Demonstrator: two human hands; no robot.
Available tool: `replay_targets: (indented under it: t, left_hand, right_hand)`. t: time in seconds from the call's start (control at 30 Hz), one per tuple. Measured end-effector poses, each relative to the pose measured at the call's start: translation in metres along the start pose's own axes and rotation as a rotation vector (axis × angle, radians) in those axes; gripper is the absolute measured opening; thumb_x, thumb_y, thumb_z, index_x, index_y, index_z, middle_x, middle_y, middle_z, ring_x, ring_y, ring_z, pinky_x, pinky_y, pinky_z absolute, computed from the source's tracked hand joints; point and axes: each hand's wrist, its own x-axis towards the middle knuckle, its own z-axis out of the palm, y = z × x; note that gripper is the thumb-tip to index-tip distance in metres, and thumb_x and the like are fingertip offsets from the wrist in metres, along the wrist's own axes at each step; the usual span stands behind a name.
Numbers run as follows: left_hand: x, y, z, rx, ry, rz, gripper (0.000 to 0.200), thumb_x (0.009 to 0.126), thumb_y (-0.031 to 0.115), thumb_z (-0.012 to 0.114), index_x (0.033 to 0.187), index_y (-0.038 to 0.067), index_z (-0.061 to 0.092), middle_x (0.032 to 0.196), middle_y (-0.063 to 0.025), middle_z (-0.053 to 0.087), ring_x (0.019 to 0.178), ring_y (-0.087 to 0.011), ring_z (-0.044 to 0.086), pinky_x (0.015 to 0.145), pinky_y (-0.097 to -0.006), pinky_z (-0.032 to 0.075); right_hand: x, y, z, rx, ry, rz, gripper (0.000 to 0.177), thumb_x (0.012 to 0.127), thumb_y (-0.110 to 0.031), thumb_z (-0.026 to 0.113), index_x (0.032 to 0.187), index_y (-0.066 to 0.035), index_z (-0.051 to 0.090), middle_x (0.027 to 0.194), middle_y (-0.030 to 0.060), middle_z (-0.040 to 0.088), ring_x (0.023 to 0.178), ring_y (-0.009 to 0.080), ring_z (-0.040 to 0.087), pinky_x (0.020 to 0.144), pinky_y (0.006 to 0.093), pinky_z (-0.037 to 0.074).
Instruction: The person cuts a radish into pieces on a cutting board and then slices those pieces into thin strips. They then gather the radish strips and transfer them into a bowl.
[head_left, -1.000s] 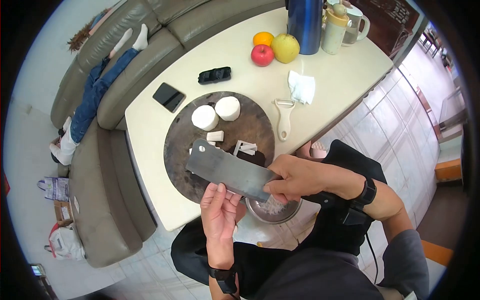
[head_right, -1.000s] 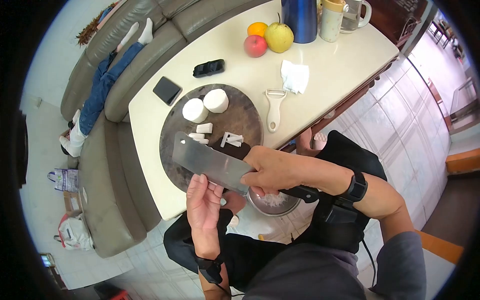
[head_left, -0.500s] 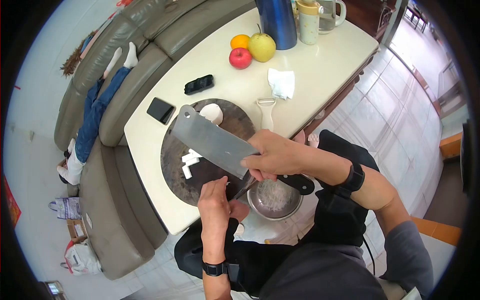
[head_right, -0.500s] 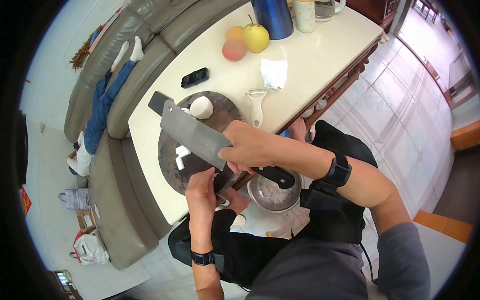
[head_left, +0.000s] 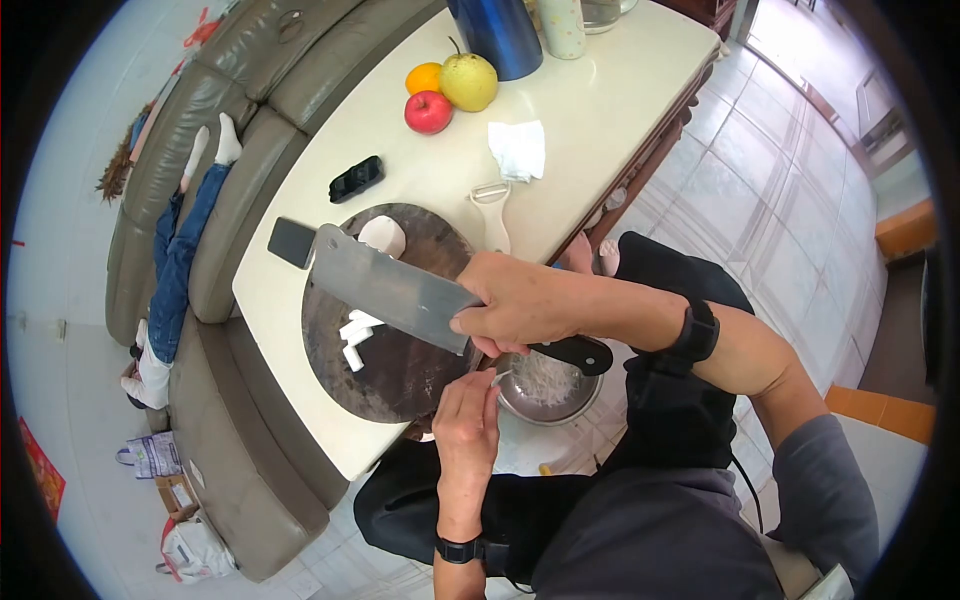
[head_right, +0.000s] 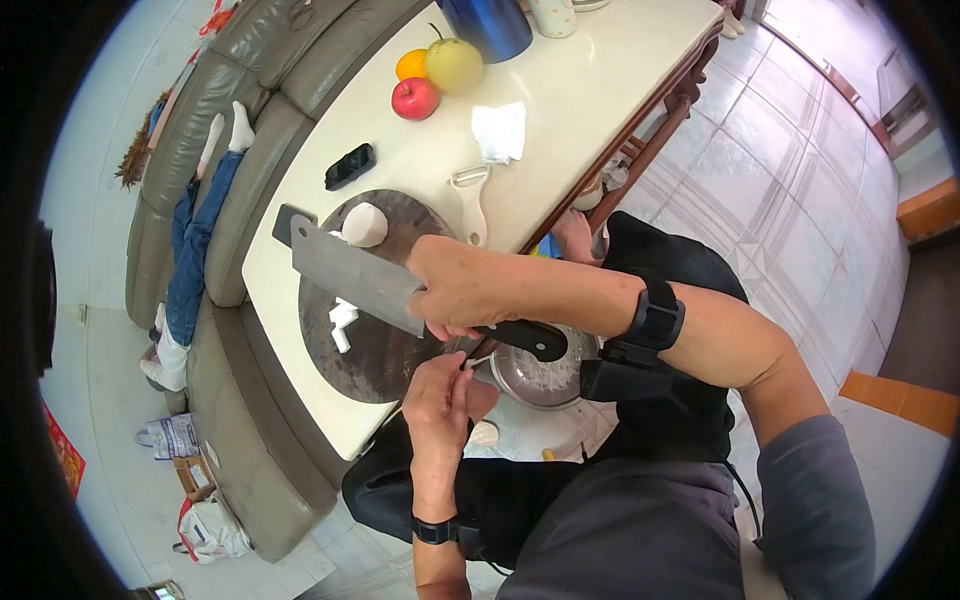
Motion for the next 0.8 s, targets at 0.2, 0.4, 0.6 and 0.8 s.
replay_targets:
  t: [0.2,0.4,0.6,0.8]
  left_hand:
    - [0.009,0.005,-0.003,-0.178,-0.029,-0.188,0.017,0.08,-0.005,0.065,0.097,-0.001,0.066,0.088,-0.0165,0.065,0.082,-0.032,0.064,0.072,-0.0367,0.052]
    - [0.042,-0.012,-0.024,0.041,0.115,-0.156,0.021,0.082,-0.003,0.063,0.103,-0.003,0.064,0.098,-0.0185,0.065,0.089,-0.0349,0.063,0.079,-0.0385,0.05]
    - [0.071,-0.053,-0.017,0.132,0.087,-0.189,0.026,0.08,0.0,0.066,0.106,-0.003,0.063,0.102,-0.0192,0.064,0.095,-0.0368,0.061,0.083,-0.0415,0.049]
    - [0.072,-0.067,-0.007,0.251,0.097,-0.135,0.022,0.081,-0.002,0.061,0.102,-0.001,0.064,0.093,-0.0163,0.064,0.088,-0.0354,0.06,0.078,-0.0424,0.049]
  right_hand:
    - [-0.004,-0.004,-0.006,-0.012,0.009,0.007,0.026,0.081,-0.014,0.05,0.062,0.003,0.055,0.051,0.0057,0.055,0.04,0.0124,0.049,0.042,0.0277,0.04]
    - [-0.007,-0.008,-0.012,-0.03,0.022,0.018,0.028,0.081,-0.016,0.051,0.059,0.002,0.055,0.049,0.0055,0.053,0.039,0.0124,0.049,0.043,0.0275,0.041]
    - [-0.011,-0.011,-0.019,-0.099,0.09,0.047,0.032,0.081,-0.018,0.053,0.056,0.001,0.055,0.048,0.0062,0.053,0.04,0.0122,0.049,0.043,0.0269,0.041]
    - [-0.012,-0.016,-0.02,-0.133,0.097,0.078,0.033,0.083,-0.019,0.054,0.056,0.0,0.056,0.049,0.0053,0.053,0.042,0.0119,0.051,0.043,0.0266,0.041]
